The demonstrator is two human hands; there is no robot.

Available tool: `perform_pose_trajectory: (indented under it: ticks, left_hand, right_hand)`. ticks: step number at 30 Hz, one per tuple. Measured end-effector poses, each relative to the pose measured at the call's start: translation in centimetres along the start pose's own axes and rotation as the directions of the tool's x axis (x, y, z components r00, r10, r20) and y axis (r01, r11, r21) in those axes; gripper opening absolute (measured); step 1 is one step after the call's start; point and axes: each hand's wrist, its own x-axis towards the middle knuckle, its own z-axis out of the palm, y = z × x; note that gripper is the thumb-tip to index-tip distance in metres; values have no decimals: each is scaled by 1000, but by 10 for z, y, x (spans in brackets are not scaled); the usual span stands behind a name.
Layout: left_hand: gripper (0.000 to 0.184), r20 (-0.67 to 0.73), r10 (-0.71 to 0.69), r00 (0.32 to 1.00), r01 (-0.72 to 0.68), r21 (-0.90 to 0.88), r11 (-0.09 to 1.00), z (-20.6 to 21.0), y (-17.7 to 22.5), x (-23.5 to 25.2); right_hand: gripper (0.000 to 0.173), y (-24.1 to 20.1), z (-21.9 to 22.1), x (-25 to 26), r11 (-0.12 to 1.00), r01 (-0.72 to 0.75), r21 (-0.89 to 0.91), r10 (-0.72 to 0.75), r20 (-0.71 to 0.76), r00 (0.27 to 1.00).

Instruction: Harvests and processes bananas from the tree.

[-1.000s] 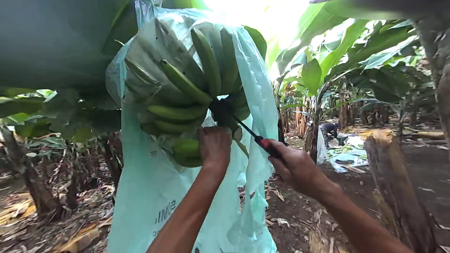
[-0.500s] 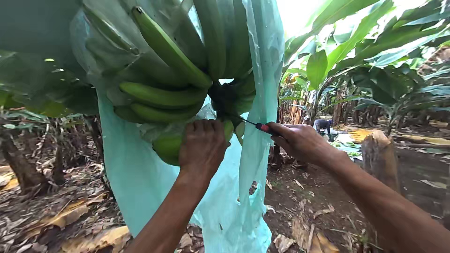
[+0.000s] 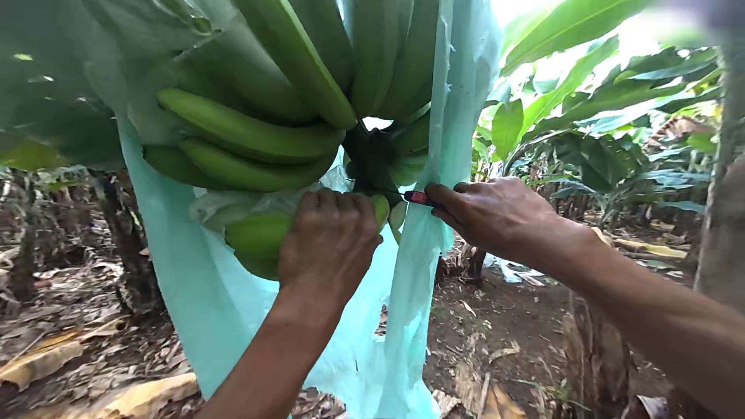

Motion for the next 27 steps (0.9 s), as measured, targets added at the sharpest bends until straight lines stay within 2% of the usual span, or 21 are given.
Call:
perform_pose_trajectory:
  ticks: [6,9,11,14,18,20,21,22,23,25,26,27]
  left_hand:
    - [56,-4,25,1000,-25,29,999,-2,-2,-5]
    - [54,10,52,999,-52,6,999,3,-4,-12]
    - [55,-1,64,998,-64,-48,997,2,-5,-14]
    - [56,-8,61,998,-61,-129,990,-16,-4,-19]
    - [57,-104,57,993,-71,-144,987,-46,-13,-25]
    - [58,-130,52,990,-68,-116,991,-56,-16,-34]
    - [58,-134,40,990,-53,-93,994,-59,-16,-40]
    - [58,-141,27,990,-38,-71,997,-61,-15,-43]
    - [57,-145,19,989,-27,-50,998,-62,-15,-45]
    - [56,-128,19,992,-23,-28,999,-58,-13,-49]
    - [55,-117,20,993,-24,-30,999,-54,-11,-51]
    - [54,-108,16,994,-21,-38,999,-50,-10,-53]
  right_hand:
    - [19,-23,-22,8,998,-34,-60,39,78,996]
    - [17,-16,-13,12,996,-88,10,82,278,957]
    - [14,2,-23,-7,996,-89,-17,90,302,949]
    - [11,-4,-61,-37,987,-125,-104,154,350,924]
    - [8,6,-84,-111,967,-195,-163,229,218,949]
    - [13,25,-85,-143,909,-366,-202,413,305,858]
    - [18,30,-89,-146,879,-435,-196,477,333,814]
    - [19,27,-97,-144,871,-465,-157,490,341,802]
    - [18,21,-100,-143,892,-444,-86,447,304,841]
    - [21,9,-80,-143,964,-266,-4,265,75,961]
    - [21,1,-71,-135,982,-187,-1,187,-4,982]
    - [21,-7,-64,-123,991,-132,4,132,-19,991]
